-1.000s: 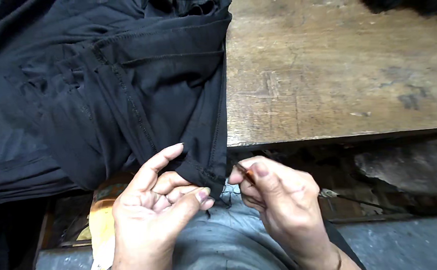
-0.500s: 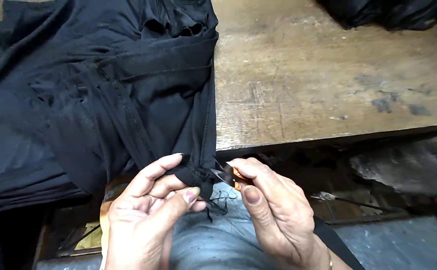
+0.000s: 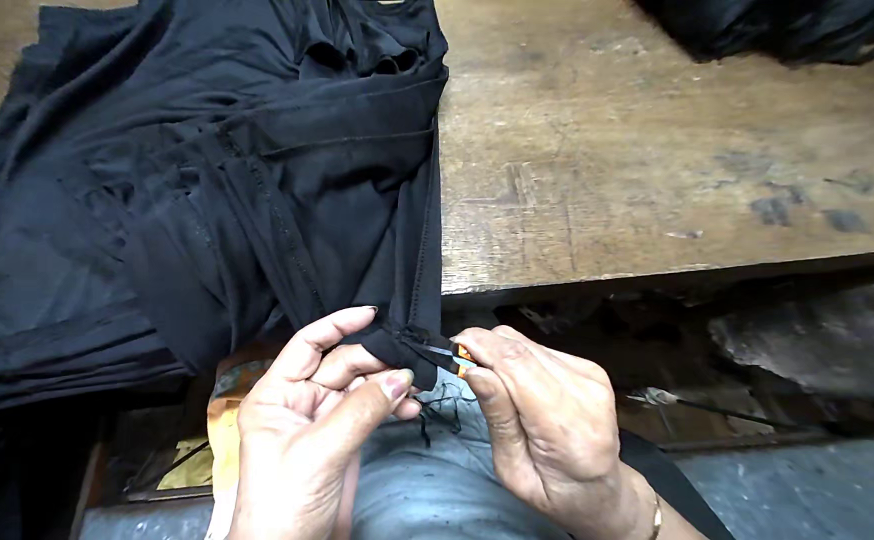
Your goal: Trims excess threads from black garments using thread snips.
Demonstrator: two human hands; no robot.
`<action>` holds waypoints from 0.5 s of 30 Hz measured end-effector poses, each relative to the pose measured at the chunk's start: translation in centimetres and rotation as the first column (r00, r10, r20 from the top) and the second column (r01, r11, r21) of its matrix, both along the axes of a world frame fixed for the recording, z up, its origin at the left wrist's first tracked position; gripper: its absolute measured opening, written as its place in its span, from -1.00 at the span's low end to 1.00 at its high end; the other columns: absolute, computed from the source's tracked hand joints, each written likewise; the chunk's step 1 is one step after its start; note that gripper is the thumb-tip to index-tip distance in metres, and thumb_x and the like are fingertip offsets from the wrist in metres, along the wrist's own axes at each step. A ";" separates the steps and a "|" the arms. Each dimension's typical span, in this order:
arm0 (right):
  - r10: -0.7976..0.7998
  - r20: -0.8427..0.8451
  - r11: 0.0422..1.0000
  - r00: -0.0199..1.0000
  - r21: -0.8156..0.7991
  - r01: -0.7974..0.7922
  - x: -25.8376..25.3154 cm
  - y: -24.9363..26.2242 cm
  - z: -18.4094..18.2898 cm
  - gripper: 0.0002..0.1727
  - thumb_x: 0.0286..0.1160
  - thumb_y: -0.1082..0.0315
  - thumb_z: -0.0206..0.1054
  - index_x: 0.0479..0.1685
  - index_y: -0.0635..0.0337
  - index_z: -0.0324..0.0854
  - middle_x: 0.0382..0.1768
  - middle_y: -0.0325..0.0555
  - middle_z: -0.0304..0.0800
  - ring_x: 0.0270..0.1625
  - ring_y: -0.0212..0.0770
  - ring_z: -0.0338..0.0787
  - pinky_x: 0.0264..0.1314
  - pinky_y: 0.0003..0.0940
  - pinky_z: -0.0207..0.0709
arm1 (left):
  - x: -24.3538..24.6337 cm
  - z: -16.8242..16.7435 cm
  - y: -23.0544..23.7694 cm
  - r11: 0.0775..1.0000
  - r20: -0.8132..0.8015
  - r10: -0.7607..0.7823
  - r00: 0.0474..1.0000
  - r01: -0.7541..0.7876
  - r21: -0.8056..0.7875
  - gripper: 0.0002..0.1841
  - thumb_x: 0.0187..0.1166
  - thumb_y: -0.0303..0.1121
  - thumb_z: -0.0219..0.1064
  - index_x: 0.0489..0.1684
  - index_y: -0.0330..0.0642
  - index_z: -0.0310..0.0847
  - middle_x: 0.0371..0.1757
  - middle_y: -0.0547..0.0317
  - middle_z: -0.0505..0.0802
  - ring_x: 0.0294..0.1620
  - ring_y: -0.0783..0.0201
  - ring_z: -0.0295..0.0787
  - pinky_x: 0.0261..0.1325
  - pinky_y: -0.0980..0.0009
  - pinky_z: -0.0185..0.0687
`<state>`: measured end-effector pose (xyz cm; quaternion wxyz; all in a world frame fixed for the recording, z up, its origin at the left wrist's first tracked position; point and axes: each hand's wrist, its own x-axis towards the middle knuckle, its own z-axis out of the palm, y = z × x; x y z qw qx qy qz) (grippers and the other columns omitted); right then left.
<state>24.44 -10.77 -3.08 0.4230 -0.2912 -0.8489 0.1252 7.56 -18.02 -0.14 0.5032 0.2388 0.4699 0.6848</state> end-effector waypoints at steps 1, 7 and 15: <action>-0.004 -0.001 1.000 1.000 0.004 0.004 0.0 0.0 -0.1 -0.63 0.80 0.25 0.04 -0.10 0.32 0.71 -0.41 -0.18 0.69 -0.36 -0.41 0.64 -0.39 -0.57 0.46 | 0.0 -0.1 0.0 1.000 0.002 -0.005 1.000 0.005 0.004 -0.49 0.36 -0.75 0.39 0.36 -0.29 0.61 -0.20 -0.19 0.88 -0.35 0.16 0.89 -0.23 0.33 0.89; 0.012 -0.052 1.000 0.999 -0.017 -0.013 -0.4 0.2 -0.7 -0.64 0.78 0.28 0.06 -0.22 0.30 0.72 -0.48 -0.20 0.68 -0.41 -0.44 0.64 -0.42 -0.57 0.45 | -0.1 -0.6 0.0 1.000 -0.015 -0.010 1.000 0.010 0.005 -0.52 0.33 -0.72 0.42 0.30 -0.26 0.71 -0.18 -0.18 0.86 -0.38 0.24 0.83 -0.27 0.41 0.83; 0.071 -0.509 0.800 0.858 -0.484 -0.354 -0.8 -0.4 -0.8 -0.59 0.92 0.19 -0.02 -0.11 0.24 0.69 -0.52 -0.33 0.52 -0.60 -0.56 0.35 -0.61 -0.68 0.27 | -0.8 -0.1 0.3 0.995 -0.164 -0.066 0.984 0.077 0.061 -0.65 0.36 -0.64 0.48 0.15 -0.29 0.83 -0.23 -0.07 0.86 -0.40 0.28 0.81 -0.26 0.44 0.84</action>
